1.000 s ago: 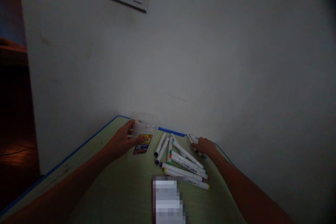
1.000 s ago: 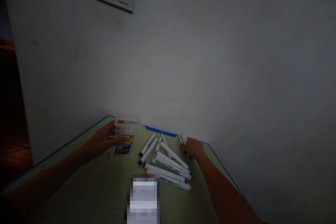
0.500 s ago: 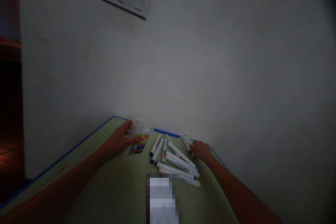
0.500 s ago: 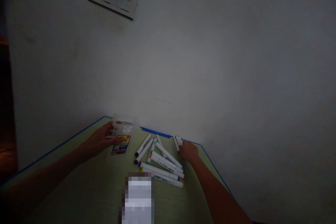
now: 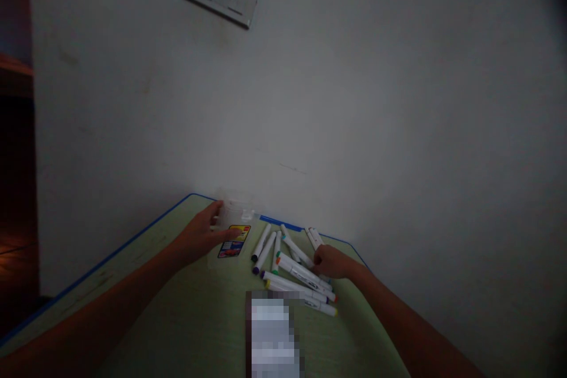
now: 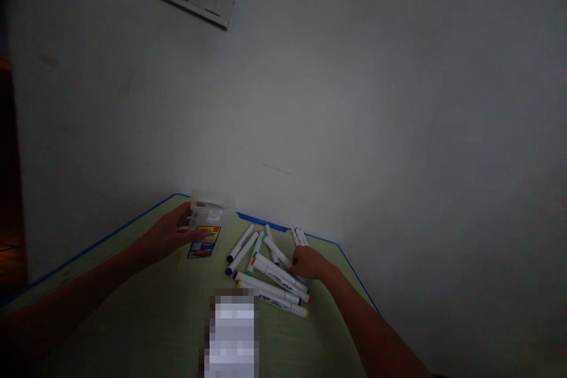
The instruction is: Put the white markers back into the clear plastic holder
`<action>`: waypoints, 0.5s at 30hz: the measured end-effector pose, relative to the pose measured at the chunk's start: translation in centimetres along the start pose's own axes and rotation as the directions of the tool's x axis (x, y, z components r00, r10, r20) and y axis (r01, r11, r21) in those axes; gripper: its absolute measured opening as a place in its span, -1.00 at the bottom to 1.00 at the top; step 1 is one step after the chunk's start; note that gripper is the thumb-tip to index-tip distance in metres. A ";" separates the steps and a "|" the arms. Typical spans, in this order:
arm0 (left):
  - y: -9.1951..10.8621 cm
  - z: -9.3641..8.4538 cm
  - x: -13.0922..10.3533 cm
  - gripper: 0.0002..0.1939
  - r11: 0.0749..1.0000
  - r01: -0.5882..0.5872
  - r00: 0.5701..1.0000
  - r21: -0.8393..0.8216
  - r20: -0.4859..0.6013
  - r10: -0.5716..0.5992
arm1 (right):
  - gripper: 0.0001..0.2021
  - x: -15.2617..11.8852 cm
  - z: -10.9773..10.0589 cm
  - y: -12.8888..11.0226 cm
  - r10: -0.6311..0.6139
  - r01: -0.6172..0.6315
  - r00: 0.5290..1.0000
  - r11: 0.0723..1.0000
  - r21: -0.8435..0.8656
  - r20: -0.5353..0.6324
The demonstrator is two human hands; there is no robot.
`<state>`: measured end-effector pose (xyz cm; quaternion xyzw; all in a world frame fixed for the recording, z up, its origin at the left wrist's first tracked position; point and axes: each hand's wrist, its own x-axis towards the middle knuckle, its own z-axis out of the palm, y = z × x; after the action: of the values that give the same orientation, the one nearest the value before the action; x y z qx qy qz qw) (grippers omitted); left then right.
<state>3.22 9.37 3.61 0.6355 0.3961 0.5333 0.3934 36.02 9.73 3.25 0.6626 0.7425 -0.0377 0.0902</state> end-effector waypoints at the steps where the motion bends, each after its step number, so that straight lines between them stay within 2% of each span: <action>1: -0.1 0.0 0.0 -0.46 1.000 0.000 0.999 0.016 0.038 0.000 | -0.78 0.1 0.2 0.1 0.021 -0.021 1.000 1.000 -0.009 -0.016; 3: -0.2 -0.1 0.1 -0.44 0.999 0.002 0.997 0.044 0.075 -0.006 | -0.75 0.6 0.5 0.5 0.085 -0.086 0.995 0.996 -0.029 -0.051; 8: -0.5 -0.1 0.1 -0.39 0.999 0.006 0.999 0.054 0.034 -0.008 | -0.67 2.5 1.4 1.1 0.258 -0.271 0.955 0.960 -0.076 -0.145; 15: -0.2 0.0 0.0 -0.37 0.998 0.032 0.998 0.054 0.051 -0.035 | -0.65 3.8 1.3 0.1 0.355 -0.386 0.901 0.918 -0.091 -0.248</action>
<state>3.17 9.43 3.45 0.6525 0.4105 0.4993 0.3955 35.84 13.26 1.26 0.7841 0.6087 0.1072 0.0560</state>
